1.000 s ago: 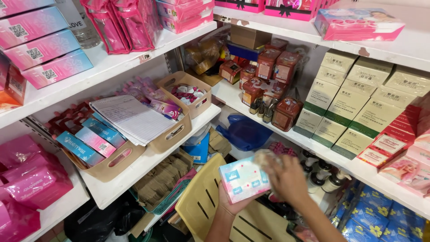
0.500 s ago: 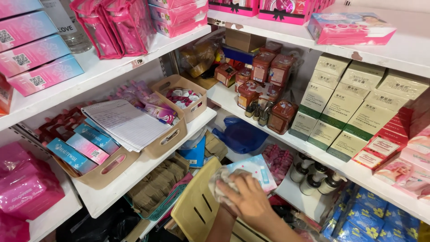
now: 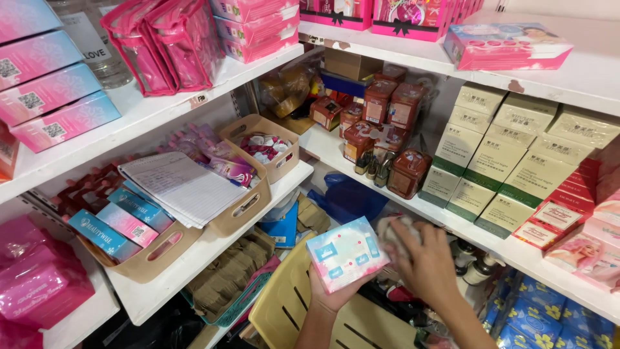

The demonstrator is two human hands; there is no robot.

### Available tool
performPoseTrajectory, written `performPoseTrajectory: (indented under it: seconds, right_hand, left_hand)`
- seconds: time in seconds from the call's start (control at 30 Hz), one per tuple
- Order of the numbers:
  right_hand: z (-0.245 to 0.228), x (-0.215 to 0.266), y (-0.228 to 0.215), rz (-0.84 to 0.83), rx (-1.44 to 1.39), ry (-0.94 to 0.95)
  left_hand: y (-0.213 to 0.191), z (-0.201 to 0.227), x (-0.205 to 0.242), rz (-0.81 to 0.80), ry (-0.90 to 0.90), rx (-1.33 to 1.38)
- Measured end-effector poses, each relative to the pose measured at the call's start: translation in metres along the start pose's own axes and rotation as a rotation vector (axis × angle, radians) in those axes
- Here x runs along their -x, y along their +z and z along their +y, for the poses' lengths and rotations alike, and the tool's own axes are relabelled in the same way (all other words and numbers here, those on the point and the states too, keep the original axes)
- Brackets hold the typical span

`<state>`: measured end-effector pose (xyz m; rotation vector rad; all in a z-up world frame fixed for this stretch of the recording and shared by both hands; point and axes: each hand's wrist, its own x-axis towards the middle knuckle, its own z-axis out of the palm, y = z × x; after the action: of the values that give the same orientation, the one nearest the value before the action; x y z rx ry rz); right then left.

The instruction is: The person wipes the surface of a white shelf with a cloth and then stacks pink boxes on it. They also pick up a notepad and a pen, write on the notepad, and then wipe and stack more boxes on the shelf.

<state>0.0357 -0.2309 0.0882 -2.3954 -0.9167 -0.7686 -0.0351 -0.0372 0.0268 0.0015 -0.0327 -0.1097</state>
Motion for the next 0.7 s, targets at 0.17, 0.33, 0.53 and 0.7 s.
performPoseTrajectory:
  seconds: [0.17, 0.33, 0.53, 0.7]
  right_hand:
    - [-0.068, 0.002, -0.025, -0.045, -0.139, -0.191]
    - [-0.084, 0.007, -0.022, -0.063, -0.158, -0.277]
    - [-0.072, -0.008, -0.029, -0.031, -0.193, -0.345]
    - [-0.060, -0.029, -0.054, 0.186, -0.324, -0.500]
  left_hand:
    - [-0.073, 0.000, -0.032, -0.108, 0.120, -0.129]
    - [-0.078, -0.011, -0.038, -0.198, 0.233, -0.216]
    - [-0.033, -0.018, -0.041, -0.101, 0.305, -0.201]
    - [0.047, -0.032, -0.030, 0.082, 0.285, -0.205]
